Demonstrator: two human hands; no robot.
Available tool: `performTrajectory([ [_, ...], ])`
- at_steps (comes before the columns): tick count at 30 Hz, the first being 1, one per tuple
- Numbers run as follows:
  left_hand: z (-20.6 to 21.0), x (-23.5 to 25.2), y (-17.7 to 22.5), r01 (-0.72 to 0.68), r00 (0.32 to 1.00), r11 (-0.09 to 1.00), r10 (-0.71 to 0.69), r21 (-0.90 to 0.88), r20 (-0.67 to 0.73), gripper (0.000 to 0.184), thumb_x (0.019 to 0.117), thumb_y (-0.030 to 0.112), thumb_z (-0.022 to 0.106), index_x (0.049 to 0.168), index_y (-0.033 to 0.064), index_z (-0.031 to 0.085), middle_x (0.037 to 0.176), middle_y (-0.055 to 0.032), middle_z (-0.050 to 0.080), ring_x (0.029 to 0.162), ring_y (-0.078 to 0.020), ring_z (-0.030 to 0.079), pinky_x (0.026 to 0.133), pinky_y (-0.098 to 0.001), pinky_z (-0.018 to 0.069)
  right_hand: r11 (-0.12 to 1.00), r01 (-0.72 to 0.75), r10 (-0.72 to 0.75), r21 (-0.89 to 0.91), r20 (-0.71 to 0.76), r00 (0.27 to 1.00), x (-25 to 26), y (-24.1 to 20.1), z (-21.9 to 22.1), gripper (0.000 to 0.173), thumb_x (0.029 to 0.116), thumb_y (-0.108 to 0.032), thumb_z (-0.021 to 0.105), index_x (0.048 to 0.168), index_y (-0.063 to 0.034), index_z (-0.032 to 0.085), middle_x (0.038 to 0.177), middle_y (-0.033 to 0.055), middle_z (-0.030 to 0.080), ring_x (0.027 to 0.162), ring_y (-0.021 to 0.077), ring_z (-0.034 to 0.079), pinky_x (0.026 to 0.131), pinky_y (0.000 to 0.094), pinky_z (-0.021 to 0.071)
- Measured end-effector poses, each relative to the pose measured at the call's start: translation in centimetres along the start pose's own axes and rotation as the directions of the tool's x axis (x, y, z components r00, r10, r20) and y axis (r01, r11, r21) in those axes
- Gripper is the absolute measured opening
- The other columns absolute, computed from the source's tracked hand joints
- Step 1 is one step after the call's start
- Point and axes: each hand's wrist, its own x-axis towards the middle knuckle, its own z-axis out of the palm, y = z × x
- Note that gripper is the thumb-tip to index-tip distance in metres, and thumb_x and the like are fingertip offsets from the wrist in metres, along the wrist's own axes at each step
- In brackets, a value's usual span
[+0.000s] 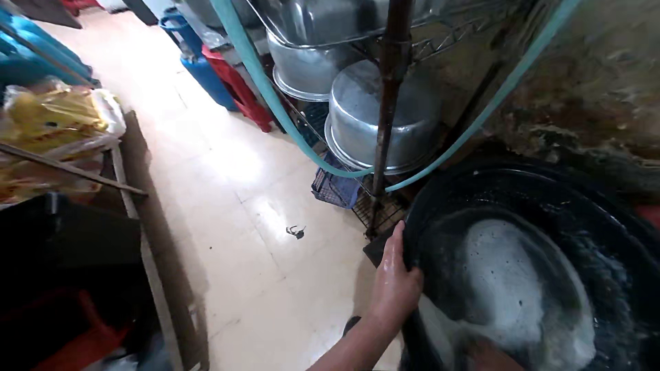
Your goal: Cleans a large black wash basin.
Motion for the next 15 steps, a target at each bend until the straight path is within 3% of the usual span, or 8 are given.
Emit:
performTrajectory([
  [2, -0.1, 0.2, 0.2, 0.015, 1.000, 0.999, -0.016, 0.031, 0.022, 0.088, 0.0873, 0.003, 0.066, 0.163, 0.0209, 0.025, 0.152, -0.0114, 0.048, 0.134, -0.0224, 0.055, 0.109, -0.0433, 0.0485, 0.998, 0.064, -0.063, 0.008, -0.126, 0.990, 4.6, -2.3, -2.5, 0.034, 0.0971, -0.007, 0.059, 0.129, 0.0031, 0.066, 0.138, 0.0273, 0.059, 0.133, 0.0462, 0.052, 0.111, 0.0608, 0.0427],
  [4, -0.2, 0.3, 0.4, 0.021, 0.999, 0.997, -0.023, 0.079, 0.034, 0.090, 0.0871, 0.004, 0.066, 0.164, 0.0214, 0.022, 0.152, -0.0118, 0.048, 0.134, -0.0233, 0.054, 0.110, -0.0442, 0.0480, 0.997, -0.056, 0.063, 0.043, -0.194, 0.979, 10.2, -3.5, -7.5, 0.040, 0.1017, -0.017, 0.057, 0.136, 0.0024, 0.060, 0.142, 0.0261, 0.056, 0.135, 0.0452, 0.050, 0.113, 0.0598, 0.0403],
  [6, -0.4, 0.4, 0.5, 0.022, 0.999, 0.993, -0.027, 0.119, 0.036, 0.092, 0.0870, 0.005, 0.067, 0.164, 0.0237, 0.021, 0.153, -0.0115, 0.048, 0.133, -0.0236, 0.056, 0.108, -0.0454, 0.0495, 0.990, -0.137, 0.135, 0.021, -0.347, 0.928, 14.8, -1.3, -11.9, 0.033, 0.0988, -0.020, 0.063, 0.126, -0.0009, 0.067, 0.131, 0.0248, 0.062, 0.124, 0.0453, 0.058, 0.106, 0.0612, 0.0454],
  [8, -0.3, 0.4, 0.4, 0.025, 0.999, 0.990, -0.030, 0.136, 0.030, 0.092, 0.0874, 0.005, 0.068, 0.164, 0.0257, 0.020, 0.152, -0.0114, 0.048, 0.130, -0.0242, 0.057, 0.106, -0.0469, 0.0504, 0.965, -0.258, 0.212, -0.037, -0.465, 0.860, 16.6, 2.2, -15.6, 0.033, 0.0957, -0.021, 0.071, 0.121, -0.0003, 0.070, 0.131, 0.0278, 0.061, 0.123, 0.0504, 0.056, 0.102, 0.0651, 0.0465],
  [10, -0.1, 0.4, 0.3, 0.020, 1.000, 0.991, -0.023, 0.131, 0.020, 0.092, 0.0869, 0.005, 0.068, 0.164, 0.0268, 0.022, 0.153, -0.0113, 0.047, 0.130, -0.0245, 0.057, 0.104, -0.0482, 0.0513, 0.917, -0.392, 0.287, -0.078, -0.554, 0.781, 16.2, 6.6, -18.0, 0.036, 0.0968, -0.020, 0.069, 0.124, 0.0036, 0.067, 0.132, 0.0315, 0.059, 0.125, 0.0535, 0.054, 0.102, 0.0679, 0.0442],
  [12, 0.0, 0.4, 0.1, 0.009, 1.000, 0.993, -0.009, 0.121, 0.000, 0.091, 0.0865, 0.004, 0.067, 0.163, 0.0274, 0.024, 0.153, -0.0104, 0.047, 0.129, -0.0233, 0.058, 0.103, -0.0481, 0.0520, 0.878, -0.472, 0.335, -0.079, -0.602, 0.725, 14.0, 10.8, -18.9, 0.033, 0.0985, -0.017, 0.067, 0.128, -0.0018, 0.068, 0.130, 0.0296, 0.062, 0.124, 0.0516, 0.056, 0.106, 0.0697, 0.0392],
  [15, 0.3, 0.2, -0.2, -0.005, 0.999, 0.997, 0.008, 0.075, -0.044, 0.088, 0.0862, 0.003, 0.068, 0.161, 0.0280, 0.029, 0.151, -0.0091, 0.051, 0.125, -0.0235, 0.061, 0.099, -0.0506, 0.0544, 0.798, -0.600, 0.457, -0.056, -0.593, 0.663, 8.0, 15.9, -17.0, 0.032, 0.0979, -0.017, 0.067, 0.125, -0.0010, 0.068, 0.131, 0.0299, 0.062, 0.123, 0.0531, 0.057, 0.105, 0.0718, 0.0392],
])
